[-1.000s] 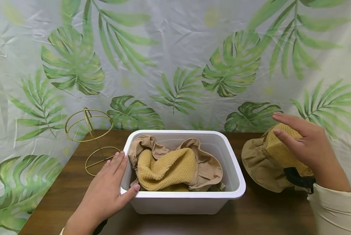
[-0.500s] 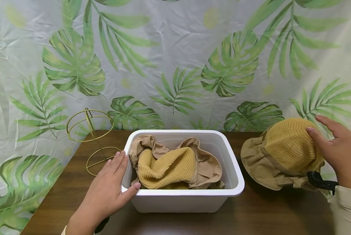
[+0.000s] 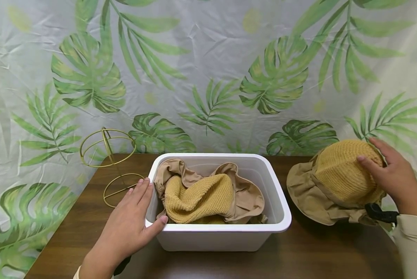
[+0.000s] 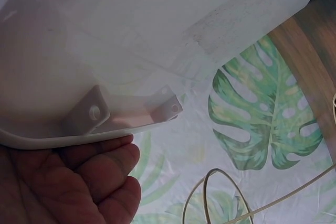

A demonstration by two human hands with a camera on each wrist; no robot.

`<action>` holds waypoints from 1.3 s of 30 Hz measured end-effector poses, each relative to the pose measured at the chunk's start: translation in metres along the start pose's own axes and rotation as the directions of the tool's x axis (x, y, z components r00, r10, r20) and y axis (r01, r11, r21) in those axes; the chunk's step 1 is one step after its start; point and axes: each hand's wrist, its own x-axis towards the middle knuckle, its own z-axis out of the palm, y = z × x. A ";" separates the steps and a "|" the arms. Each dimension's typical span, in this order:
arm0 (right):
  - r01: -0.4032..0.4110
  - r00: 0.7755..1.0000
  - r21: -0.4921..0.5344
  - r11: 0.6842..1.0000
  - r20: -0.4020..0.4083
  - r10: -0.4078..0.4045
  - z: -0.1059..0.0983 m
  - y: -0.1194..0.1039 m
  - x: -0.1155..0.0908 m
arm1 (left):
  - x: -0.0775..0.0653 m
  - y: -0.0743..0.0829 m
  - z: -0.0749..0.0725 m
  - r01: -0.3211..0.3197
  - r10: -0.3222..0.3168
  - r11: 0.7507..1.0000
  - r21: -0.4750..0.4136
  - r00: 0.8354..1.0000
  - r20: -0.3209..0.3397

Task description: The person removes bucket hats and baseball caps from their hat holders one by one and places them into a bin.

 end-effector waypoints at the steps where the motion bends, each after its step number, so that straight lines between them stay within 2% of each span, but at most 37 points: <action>1: -0.012 1.000 0.005 1.000 0.007 0.012 0.000 0.001 0.000 | 0.000 0.000 0.000 -0.001 0.001 1.000 0.000 1.000 0.000; 6: -0.048 0.998 0.042 0.998 0.037 0.047 0.003 0.006 -0.004 | 0.001 0.000 -0.001 -0.010 0.010 1.000 0.006 1.000 -0.004; 10: -0.039 0.999 0.083 0.996 0.032 0.037 0.005 0.009 -0.004 | 0.002 0.000 0.000 -0.013 0.013 1.000 0.010 1.000 -0.010; 16: -0.078 0.997 0.109 0.991 0.020 0.076 0.008 0.011 -0.001 | 0.002 0.000 -0.001 -0.005 0.005 1.000 0.005 1.000 -0.008; 30: -0.052 0.994 0.152 0.987 -0.083 0.065 0.014 0.017 -0.002 | 0.001 0.000 -0.001 0.000 0.000 1.000 0.004 1.000 -0.002; 39: -0.090 0.988 0.181 0.979 -0.110 0.111 0.013 0.011 -0.005 | 0.000 0.001 -0.001 0.003 -0.003 1.000 0.000 1.000 -0.001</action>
